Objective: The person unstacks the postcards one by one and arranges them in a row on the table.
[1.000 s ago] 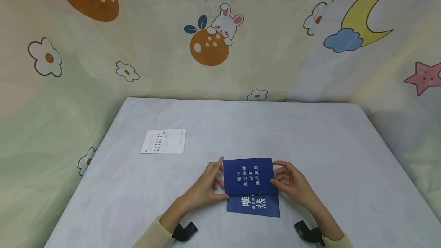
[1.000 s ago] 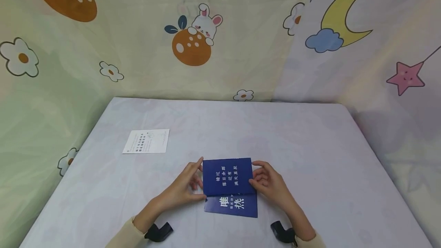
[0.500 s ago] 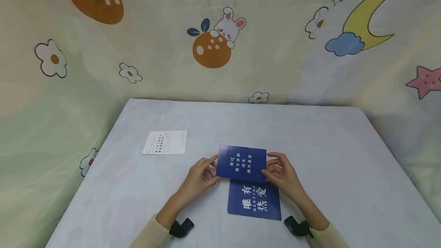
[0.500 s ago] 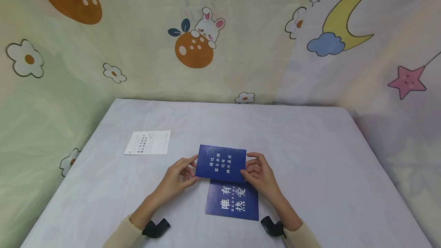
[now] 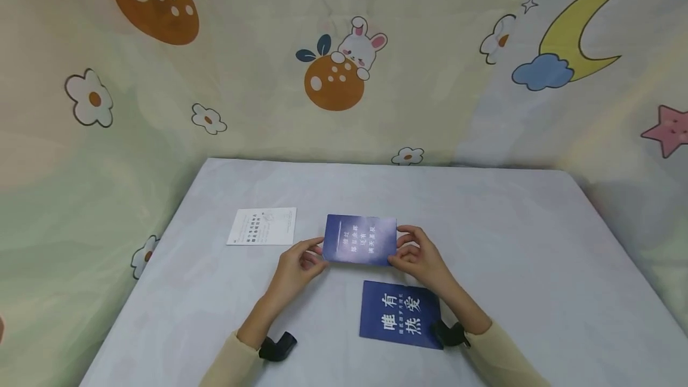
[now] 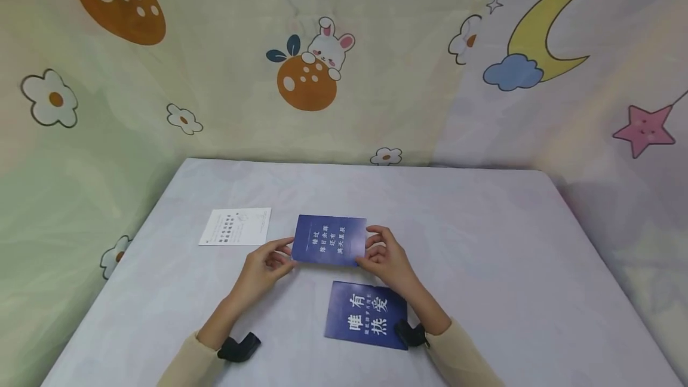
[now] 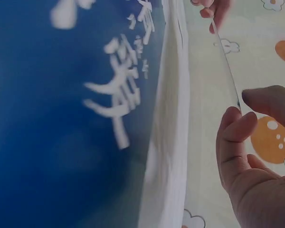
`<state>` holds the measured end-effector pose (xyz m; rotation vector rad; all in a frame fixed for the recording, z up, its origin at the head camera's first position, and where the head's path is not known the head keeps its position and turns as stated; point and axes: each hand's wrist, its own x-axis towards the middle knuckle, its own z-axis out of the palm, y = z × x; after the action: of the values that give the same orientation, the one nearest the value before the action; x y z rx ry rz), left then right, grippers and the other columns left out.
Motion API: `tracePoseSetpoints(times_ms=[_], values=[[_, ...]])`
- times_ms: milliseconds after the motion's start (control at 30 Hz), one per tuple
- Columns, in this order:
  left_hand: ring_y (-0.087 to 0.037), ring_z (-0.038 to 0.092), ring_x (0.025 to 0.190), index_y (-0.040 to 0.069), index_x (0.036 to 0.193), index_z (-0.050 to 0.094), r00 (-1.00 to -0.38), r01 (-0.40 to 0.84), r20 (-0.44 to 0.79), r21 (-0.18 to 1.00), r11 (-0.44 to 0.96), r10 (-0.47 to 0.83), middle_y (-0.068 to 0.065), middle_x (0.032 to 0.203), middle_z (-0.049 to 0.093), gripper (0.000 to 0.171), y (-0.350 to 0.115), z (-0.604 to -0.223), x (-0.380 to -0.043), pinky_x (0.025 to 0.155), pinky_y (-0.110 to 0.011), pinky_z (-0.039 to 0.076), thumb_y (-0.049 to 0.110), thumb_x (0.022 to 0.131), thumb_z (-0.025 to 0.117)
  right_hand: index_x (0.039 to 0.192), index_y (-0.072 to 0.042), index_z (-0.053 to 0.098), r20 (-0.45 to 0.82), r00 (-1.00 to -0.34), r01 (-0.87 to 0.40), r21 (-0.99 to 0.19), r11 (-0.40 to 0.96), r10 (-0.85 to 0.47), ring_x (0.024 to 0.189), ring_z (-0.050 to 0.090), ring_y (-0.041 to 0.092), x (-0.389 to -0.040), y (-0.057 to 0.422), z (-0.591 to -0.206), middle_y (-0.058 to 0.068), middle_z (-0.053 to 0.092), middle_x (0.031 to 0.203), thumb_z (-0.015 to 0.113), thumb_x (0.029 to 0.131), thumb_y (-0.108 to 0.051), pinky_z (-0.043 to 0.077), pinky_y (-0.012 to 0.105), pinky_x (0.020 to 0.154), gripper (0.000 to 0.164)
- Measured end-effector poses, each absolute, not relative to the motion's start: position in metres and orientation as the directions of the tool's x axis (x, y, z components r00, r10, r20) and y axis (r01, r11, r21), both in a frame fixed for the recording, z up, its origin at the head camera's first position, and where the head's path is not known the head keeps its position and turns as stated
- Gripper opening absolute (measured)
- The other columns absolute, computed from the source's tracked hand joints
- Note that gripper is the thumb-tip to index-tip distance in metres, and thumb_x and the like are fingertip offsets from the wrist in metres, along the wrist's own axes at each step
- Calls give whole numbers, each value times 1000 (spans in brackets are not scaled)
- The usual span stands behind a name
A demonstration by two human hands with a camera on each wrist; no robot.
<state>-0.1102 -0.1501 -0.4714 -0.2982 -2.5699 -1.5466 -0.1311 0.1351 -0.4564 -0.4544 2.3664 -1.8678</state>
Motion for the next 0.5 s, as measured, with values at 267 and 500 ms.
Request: tracePoseSetpoints(times_ms=[267, 500], values=[[-16, 65, 79, 1, 121, 65, -987, 153, 156, 867, 473, 34, -7, 97, 68, 44, -161, -470, -119, 69, -23, 53, 2, 79, 78, 138, 4, 39, 5, -968, -95, -933, 348, -252, 74, 59, 16, -145, 112, -447, 20, 52, 103, 77, 75, 8, 50, 16, 61, 74], [-19, 66, 81, 2, 118, 67, -991, 92, 126, 871, 483, -38, -8, 95, 68, 40, -173, -473, -129, 71, -25, 53, 5, 80, 79, 139, 3, 39, -53, -968, -37, -936, 351, -244, 74, 60, 18, -162, 93, -449, 20, 53, 103, 76, 75, 10, 50, 18, 63, 75]])
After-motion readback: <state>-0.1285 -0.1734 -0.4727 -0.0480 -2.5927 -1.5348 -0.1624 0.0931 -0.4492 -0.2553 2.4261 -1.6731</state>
